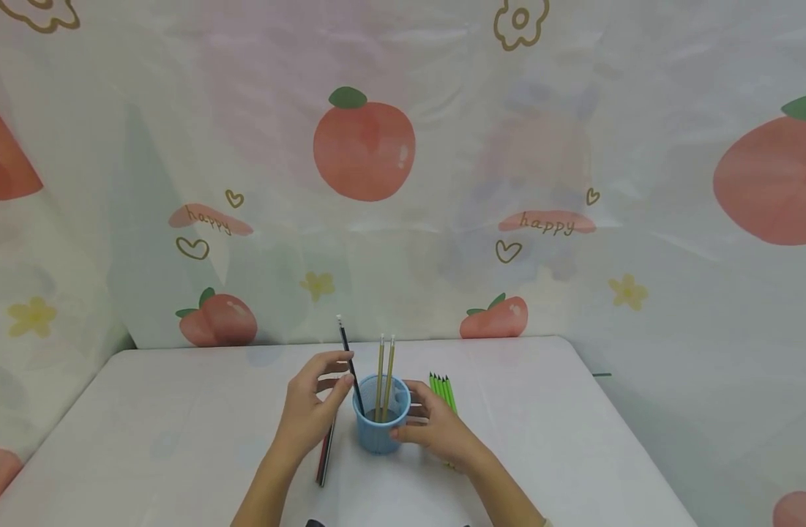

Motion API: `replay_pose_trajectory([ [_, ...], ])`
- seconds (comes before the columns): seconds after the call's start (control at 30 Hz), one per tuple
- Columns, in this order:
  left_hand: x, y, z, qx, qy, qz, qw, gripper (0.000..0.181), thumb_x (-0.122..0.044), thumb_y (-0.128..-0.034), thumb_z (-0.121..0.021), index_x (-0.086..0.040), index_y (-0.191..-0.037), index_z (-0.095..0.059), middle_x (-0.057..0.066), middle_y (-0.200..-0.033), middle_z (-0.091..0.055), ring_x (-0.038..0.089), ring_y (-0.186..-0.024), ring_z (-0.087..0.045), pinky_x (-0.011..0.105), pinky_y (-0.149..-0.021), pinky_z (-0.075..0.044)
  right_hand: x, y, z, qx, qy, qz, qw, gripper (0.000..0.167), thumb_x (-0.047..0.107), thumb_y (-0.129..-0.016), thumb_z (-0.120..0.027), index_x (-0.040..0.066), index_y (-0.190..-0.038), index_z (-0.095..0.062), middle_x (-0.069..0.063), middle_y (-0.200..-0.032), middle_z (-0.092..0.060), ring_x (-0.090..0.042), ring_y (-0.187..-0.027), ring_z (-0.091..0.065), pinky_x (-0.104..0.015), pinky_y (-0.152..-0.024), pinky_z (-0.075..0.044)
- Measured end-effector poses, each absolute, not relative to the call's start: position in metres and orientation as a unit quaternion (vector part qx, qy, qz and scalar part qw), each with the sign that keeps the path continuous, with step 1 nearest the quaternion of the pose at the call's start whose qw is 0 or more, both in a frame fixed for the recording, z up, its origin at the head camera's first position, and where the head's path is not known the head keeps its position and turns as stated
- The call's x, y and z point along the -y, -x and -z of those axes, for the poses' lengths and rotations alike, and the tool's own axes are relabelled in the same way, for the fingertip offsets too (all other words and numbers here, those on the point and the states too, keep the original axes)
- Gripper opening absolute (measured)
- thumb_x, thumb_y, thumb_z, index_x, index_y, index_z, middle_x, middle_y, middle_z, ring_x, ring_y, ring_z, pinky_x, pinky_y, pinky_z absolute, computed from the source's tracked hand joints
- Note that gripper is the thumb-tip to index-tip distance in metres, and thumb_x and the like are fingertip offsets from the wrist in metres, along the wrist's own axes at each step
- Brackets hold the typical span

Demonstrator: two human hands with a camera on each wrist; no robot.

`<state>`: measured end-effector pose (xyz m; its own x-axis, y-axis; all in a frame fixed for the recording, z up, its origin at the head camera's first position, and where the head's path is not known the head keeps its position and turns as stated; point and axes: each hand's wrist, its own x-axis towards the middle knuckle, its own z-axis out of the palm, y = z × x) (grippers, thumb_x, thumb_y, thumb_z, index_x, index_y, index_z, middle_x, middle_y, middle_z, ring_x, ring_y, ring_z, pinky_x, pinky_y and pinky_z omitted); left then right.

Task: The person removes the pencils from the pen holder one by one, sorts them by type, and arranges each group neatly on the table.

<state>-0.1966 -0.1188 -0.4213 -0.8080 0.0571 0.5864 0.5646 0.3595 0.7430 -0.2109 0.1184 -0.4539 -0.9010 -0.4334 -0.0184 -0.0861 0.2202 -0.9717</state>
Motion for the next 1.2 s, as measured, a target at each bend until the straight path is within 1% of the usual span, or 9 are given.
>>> replay_pose_trajectory([
  [0.17,0.119,0.194,0.416,0.779,0.183,0.545,0.249,0.035,-0.005,-0.0928,-0.069,-0.013,-0.126,-0.063,0.000,-0.125,-0.066,0.019,-0.109,-0.067,0.037,-0.088,-0.060,-0.120,0.211,0.456,-0.763,0.173,0.605,0.147,0.076,0.015,-0.082,-0.082,0.012,-0.147,-0.042,-0.017,-0.141,-0.054,-0.039,-0.129,-0.052,-0.057,-0.109,-0.044],
  [0.3,0.120,0.191,0.411,0.775,0.172,0.556,0.247,0.037,-0.003,-0.0923,-0.069,-0.016,-0.126,-0.062,-0.001,-0.125,-0.065,0.020,-0.108,-0.067,0.036,-0.087,-0.061,-0.120,0.212,0.457,-0.763,0.173,0.605,0.148,0.076,0.016,-0.082,-0.082,0.012,-0.147,-0.042,-0.017,-0.140,-0.054,-0.038,-0.129,-0.053,-0.057,-0.109,-0.044],
  [0.47,0.123,0.190,0.408,0.767,0.169,0.565,0.251,0.038,-0.001,-0.0914,-0.070,-0.014,-0.127,-0.061,0.001,-0.125,-0.064,0.021,-0.106,-0.068,0.030,-0.084,-0.061,-0.121,0.212,0.458,-0.760,0.175,0.608,0.151,0.077,0.014,-0.082,-0.082,0.010,-0.147,-0.042,-0.017,-0.140,-0.054,-0.038,-0.129,-0.053,-0.056,-0.109,-0.044],
  [0.6,0.125,0.189,0.406,0.761,0.168,0.572,0.257,0.040,-0.001,-0.0905,-0.070,-0.012,-0.127,-0.061,0.002,-0.124,-0.064,0.020,-0.105,-0.068,0.031,-0.083,-0.062,-0.121,0.212,0.457,-0.758,0.177,0.609,0.152,0.077,0.014,-0.082,-0.082,0.011,-0.147,-0.042,-0.017,-0.140,-0.053,-0.038,-0.129,-0.052,-0.056,-0.109,-0.044],
  [0.7,0.127,0.189,0.404,0.757,0.162,0.577,0.260,0.040,-0.001,-0.0902,-0.071,-0.013,-0.127,-0.061,0.001,-0.124,-0.064,0.018,-0.104,-0.068,0.032,-0.083,-0.062,-0.120,0.211,0.457,-0.757,0.178,0.610,0.152,0.076,0.014,-0.082,-0.082,0.012,-0.147,-0.042,-0.018,-0.141,-0.053,-0.039,-0.130,-0.052,-0.057,-0.108,-0.045],
  [0.77,0.128,0.188,0.403,0.753,0.159,0.583,0.259,0.040,-0.001,-0.0904,-0.071,-0.015,-0.127,-0.061,0.001,-0.124,-0.065,0.017,-0.104,-0.068,0.029,-0.084,-0.061,-0.120,0.211,0.456,-0.757,0.178,0.610,0.152,0.076,0.014,-0.082,-0.081,0.012,-0.147,-0.042,-0.018,-0.141,-0.052,-0.040,-0.130,-0.052,-0.057,-0.108,-0.045],
  [0.93,0.129,0.187,0.399,0.738,0.163,0.599,0.262,0.038,0.000,-0.0910,-0.070,-0.012,-0.126,-0.061,0.007,-0.125,-0.065,0.016,-0.103,-0.067,0.023,-0.084,-0.059,-0.119,0.212,0.456,-0.760,0.178,0.607,0.150,0.075,0.015,-0.082,-0.081,0.013,-0.147,-0.043,-0.018,-0.142,-0.052,-0.040,-0.130,-0.051,-0.058,-0.108,-0.044],
  [1.07,0.132,0.187,0.397,0.735,0.165,0.602,0.264,0.038,0.001,-0.0905,-0.070,-0.011,-0.126,-0.061,0.007,-0.125,-0.064,0.017,-0.103,-0.068,0.021,-0.086,-0.058,-0.119,0.212,0.455,-0.762,0.178,0.605,0.150,0.075,0.015,-0.082,-0.082,0.013,-0.146,-0.043,-0.018,-0.141,-0.053,-0.040,-0.130,-0.052,-0.058,-0.108,-0.044],
  [1.2,0.134,0.186,0.395,0.739,0.164,0.600,0.258,0.039,0.000,-0.0907,-0.070,-0.012,-0.126,-0.061,0.007,-0.127,-0.064,0.019,-0.104,-0.069,0.021,-0.088,-0.058,-0.118,0.212,0.455,-0.761,0.179,0.606,0.150,0.076,0.014,-0.082,-0.082,0.012,-0.147,-0.043,-0.018,-0.141,-0.053,-0.040,-0.130,-0.051,-0.058,-0.109,-0.044],
])
